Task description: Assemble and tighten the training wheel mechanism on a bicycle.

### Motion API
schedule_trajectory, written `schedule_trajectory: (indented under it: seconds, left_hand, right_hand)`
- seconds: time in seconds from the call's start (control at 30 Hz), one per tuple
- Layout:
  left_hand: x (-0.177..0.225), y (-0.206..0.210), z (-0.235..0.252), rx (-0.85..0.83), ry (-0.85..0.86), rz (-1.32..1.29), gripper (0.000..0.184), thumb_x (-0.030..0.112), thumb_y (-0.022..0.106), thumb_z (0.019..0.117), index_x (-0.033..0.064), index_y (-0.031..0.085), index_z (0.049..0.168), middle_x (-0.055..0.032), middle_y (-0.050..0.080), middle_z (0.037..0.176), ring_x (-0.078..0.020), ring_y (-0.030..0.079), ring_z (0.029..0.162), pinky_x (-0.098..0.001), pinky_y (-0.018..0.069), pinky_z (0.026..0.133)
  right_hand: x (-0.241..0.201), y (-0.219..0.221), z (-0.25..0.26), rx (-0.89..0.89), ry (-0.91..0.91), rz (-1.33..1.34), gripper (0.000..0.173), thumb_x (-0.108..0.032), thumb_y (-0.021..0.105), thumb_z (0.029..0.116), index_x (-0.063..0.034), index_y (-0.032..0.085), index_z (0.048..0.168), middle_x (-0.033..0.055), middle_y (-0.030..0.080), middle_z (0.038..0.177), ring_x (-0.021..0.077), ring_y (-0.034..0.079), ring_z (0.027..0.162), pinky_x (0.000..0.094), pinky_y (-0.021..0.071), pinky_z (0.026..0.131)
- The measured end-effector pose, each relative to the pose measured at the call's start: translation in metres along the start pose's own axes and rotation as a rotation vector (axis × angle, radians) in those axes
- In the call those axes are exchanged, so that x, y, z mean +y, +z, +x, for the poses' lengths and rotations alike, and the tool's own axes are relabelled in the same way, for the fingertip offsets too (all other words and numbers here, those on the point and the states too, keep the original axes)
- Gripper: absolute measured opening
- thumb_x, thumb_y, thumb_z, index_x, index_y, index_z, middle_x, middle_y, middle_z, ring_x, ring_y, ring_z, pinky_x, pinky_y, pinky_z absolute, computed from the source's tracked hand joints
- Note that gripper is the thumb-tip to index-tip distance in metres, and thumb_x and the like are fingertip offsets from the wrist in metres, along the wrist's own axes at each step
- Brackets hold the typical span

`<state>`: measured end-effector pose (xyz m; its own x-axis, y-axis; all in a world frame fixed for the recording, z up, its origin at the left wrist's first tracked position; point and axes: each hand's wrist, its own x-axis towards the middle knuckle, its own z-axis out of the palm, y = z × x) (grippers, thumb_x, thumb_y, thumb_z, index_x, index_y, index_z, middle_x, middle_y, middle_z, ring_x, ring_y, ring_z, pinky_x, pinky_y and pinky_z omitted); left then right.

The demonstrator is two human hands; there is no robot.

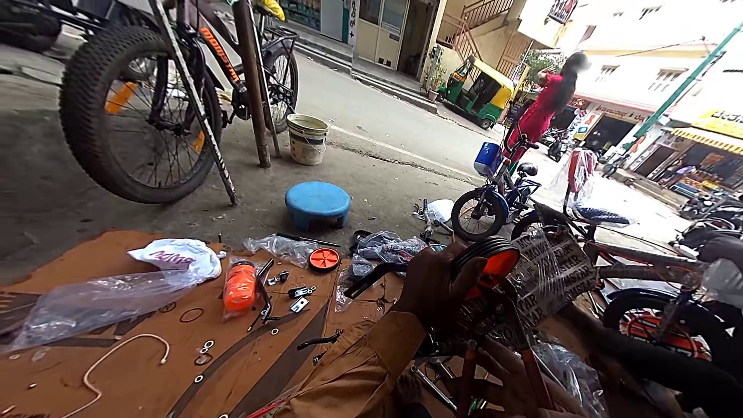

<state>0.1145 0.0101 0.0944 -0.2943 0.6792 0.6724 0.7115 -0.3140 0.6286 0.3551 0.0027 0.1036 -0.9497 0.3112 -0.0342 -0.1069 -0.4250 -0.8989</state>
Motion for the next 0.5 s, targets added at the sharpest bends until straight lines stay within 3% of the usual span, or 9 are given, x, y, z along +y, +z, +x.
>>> schedule_trajectory:
  seconds: [0.1,0.17,0.27,0.4,0.5]
  left_hand:
    - [0.000,0.002,0.000,0.002,0.000,-0.009,0.066,0.067,0.026,0.1009,0.0167,0.066,0.087,0.0045,0.050,0.057,-0.0130,0.053,0.054,-0.0387,0.0452,0.052]
    - [0.001,0.004,0.000,0.006,-0.009,-0.018,0.068,0.069,0.024,0.1007,0.0167,0.065,0.085,0.0043,0.049,0.057,-0.0134,0.053,0.053,-0.0387,0.0447,0.051]
    - [0.003,0.006,-0.002,0.016,-0.010,-0.029,0.066,0.068,0.026,0.1006,0.0171,0.064,0.084,0.0048,0.048,0.055,-0.0126,0.051,0.051,-0.0374,0.0429,0.049]
    - [0.006,0.008,-0.004,0.028,-0.034,-0.045,0.064,0.065,0.027,0.1014,0.0165,0.063,0.081,0.0041,0.047,0.055,-0.0128,0.051,0.050,-0.0369,0.0427,0.048]
    - [0.007,0.011,-0.007,0.031,-0.049,-0.056,0.063,0.065,0.028,0.1019,0.0164,0.061,0.080,0.0040,0.046,0.055,-0.0128,0.050,0.050,-0.0365,0.0419,0.046]
  right_hand:
    - [-0.007,-0.003,-0.005,-0.021,0.021,-0.062,0.091,-0.016,0.070,0.0910,-0.0074,0.015,0.163,0.0212,0.036,0.161,0.0433,0.047,0.139,0.0600,0.0521,0.100]
    - [-0.014,-0.002,-0.007,-0.028,0.043,-0.039,0.092,-0.013,0.069,0.0905,-0.0107,0.013,0.164,0.0202,0.037,0.160,0.0446,0.046,0.140,0.0638,0.0511,0.101]
    - [-0.017,-0.005,-0.010,-0.008,0.044,0.035,0.100,-0.008,0.071,0.0892,-0.0127,0.005,0.165,0.0202,0.035,0.162,0.0462,0.039,0.145,0.0714,0.0423,0.108]
    - [-0.018,-0.005,-0.016,0.074,0.052,0.023,0.103,-0.005,0.071,0.0867,-0.0123,0.005,0.165,0.0185,0.035,0.162,0.0436,0.037,0.147,0.0704,0.0394,0.112]
    - [-0.023,0.001,-0.021,0.116,0.079,-0.011,0.103,-0.006,0.072,0.0868,-0.0103,0.004,0.165,0.0169,0.035,0.162,0.0399,0.039,0.147,0.0640,0.0428,0.112]
